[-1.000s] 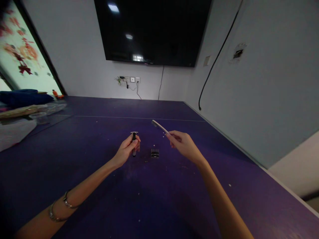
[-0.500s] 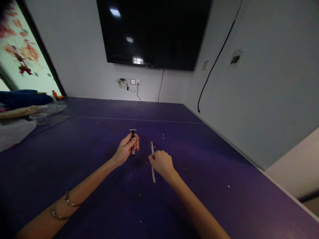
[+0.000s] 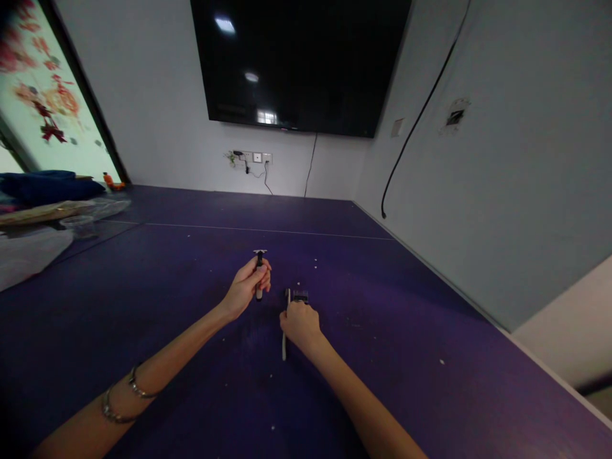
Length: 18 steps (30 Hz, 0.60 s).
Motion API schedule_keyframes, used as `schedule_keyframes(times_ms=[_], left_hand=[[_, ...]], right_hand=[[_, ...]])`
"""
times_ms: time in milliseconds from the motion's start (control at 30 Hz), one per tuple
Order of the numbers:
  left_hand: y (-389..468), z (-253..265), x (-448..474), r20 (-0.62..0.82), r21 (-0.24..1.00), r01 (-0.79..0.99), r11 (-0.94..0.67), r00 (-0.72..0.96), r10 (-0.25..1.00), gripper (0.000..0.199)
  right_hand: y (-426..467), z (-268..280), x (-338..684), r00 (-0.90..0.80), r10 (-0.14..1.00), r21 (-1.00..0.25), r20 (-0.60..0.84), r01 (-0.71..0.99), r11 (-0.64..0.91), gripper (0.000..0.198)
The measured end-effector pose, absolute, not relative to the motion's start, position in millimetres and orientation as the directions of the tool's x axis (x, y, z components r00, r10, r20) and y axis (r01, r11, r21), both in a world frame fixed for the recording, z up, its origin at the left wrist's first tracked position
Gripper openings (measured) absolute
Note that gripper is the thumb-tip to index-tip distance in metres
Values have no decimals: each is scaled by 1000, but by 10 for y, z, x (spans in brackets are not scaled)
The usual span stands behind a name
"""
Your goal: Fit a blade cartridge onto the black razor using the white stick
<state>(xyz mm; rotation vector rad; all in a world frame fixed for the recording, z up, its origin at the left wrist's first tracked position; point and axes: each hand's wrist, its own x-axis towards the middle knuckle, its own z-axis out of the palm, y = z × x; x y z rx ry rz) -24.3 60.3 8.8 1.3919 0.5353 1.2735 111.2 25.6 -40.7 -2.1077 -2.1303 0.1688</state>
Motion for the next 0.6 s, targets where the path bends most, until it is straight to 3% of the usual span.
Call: schedule_keyframes(times_ms=[333, 600], left_hand=[[580, 59, -227, 356, 914, -314, -257, 316, 879, 17], [590, 4, -211, 340, 920, -310, -240, 331, 880, 18]], right_hand=[[309, -348, 1190, -42, 997, -155, 72, 987, 53, 43], [603, -170, 1720, -150, 983, -217, 107, 961, 170, 28]])
